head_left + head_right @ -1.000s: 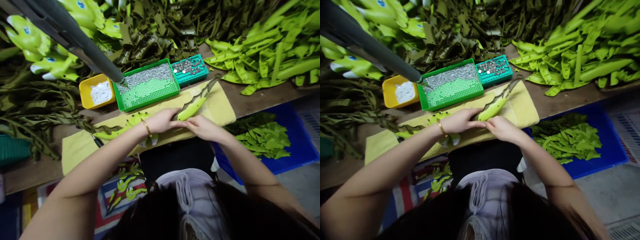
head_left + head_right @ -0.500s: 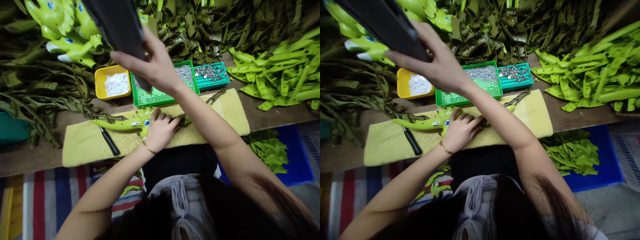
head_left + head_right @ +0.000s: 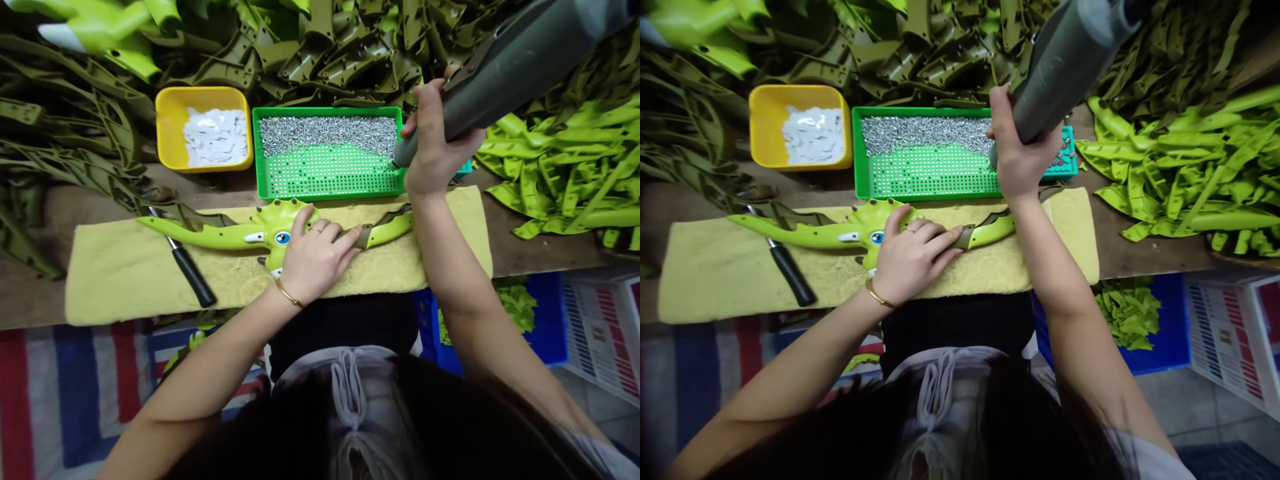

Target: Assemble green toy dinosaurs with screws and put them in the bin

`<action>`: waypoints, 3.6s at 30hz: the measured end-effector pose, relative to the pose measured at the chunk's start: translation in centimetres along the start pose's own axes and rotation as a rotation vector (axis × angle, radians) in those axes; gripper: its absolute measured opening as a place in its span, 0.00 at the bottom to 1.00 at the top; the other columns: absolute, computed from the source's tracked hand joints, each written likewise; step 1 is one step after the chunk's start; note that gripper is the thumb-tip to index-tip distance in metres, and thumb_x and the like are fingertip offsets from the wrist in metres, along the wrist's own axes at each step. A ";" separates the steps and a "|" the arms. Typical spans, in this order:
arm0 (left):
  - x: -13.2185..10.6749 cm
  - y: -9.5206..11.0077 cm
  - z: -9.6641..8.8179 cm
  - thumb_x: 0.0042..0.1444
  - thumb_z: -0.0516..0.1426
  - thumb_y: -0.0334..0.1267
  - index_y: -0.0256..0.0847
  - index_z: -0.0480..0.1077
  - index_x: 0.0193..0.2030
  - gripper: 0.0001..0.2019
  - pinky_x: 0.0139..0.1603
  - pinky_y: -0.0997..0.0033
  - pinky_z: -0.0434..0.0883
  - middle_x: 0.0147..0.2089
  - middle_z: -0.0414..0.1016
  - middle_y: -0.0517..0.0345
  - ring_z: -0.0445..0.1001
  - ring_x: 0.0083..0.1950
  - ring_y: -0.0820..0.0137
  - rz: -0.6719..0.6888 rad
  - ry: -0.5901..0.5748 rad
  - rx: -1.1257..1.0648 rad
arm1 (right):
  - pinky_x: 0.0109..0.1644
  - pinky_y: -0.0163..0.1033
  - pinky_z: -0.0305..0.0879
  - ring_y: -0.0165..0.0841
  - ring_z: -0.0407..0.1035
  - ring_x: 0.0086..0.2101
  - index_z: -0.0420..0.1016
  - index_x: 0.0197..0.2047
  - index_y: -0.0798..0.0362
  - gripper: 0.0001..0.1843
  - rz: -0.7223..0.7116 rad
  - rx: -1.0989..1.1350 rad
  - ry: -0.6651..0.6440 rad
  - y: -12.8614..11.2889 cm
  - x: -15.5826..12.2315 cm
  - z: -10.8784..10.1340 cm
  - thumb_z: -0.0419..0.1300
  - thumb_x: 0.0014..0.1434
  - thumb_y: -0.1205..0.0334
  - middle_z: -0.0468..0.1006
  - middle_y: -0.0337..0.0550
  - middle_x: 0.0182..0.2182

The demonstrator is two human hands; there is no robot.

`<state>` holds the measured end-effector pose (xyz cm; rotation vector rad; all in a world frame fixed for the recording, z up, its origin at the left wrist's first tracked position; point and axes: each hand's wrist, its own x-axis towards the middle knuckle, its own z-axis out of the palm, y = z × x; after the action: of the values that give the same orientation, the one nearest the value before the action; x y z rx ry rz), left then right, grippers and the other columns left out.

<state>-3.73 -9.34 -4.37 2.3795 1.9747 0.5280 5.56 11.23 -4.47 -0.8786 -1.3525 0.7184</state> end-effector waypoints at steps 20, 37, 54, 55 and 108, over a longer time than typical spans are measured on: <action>0.1 -0.1 -0.1 0.65 0.52 0.45 0.45 0.74 0.54 0.16 0.63 0.43 0.59 0.39 0.79 0.54 0.75 0.42 0.62 -0.009 -0.020 -0.016 | 0.25 0.35 0.58 0.21 0.60 0.21 0.64 0.50 0.42 0.13 -0.156 0.047 0.021 -6.7 -2.5 -7.6 0.54 0.63 0.50 0.68 0.35 0.36; 0.4 -0.2 -0.2 0.65 0.52 0.45 0.46 0.75 0.53 0.15 0.62 0.45 0.58 0.39 0.79 0.56 0.75 0.40 0.62 0.014 -0.026 0.039 | 0.26 0.33 0.61 0.23 0.63 0.20 0.69 0.44 0.42 0.12 -0.088 0.169 -0.073 -6.5 -4.8 -8.0 0.63 0.57 0.53 0.66 0.30 0.26; 0.2 -0.3 -0.3 0.65 0.52 0.43 0.44 0.74 0.54 0.16 0.64 0.44 0.60 0.38 0.78 0.53 0.74 0.42 0.62 -0.001 -0.014 -0.032 | 0.40 0.42 0.69 0.31 0.69 0.30 0.68 0.50 0.54 0.27 0.070 -0.151 -0.050 0.1 -1.6 0.7 0.46 0.65 0.39 0.73 0.45 0.32; 0.2 -0.3 -0.3 0.65 0.52 0.44 0.44 0.74 0.54 0.16 0.64 0.45 0.60 0.38 0.78 0.54 0.74 0.42 0.63 0.006 -0.005 -0.021 | 0.40 0.41 0.70 0.31 0.70 0.30 0.68 0.50 0.54 0.27 0.070 -0.189 -0.043 -0.1 -1.6 0.7 0.46 0.65 0.40 0.74 0.45 0.32; 4.8 1.9 -1.3 0.60 0.59 0.36 0.40 0.72 0.35 0.04 0.51 0.62 0.64 0.39 0.78 0.57 0.75 0.46 0.66 -0.093 0.130 -0.500 | 0.20 0.28 0.59 0.16 0.63 0.18 0.75 0.44 0.41 0.09 -0.187 0.487 -0.013 -12.2 -4.6 -5.0 0.61 0.59 0.56 0.74 0.29 0.33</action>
<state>-1.57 -5.41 -1.57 1.9810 1.7205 1.0499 9.38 0.55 3.62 -0.3563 -1.1791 0.8585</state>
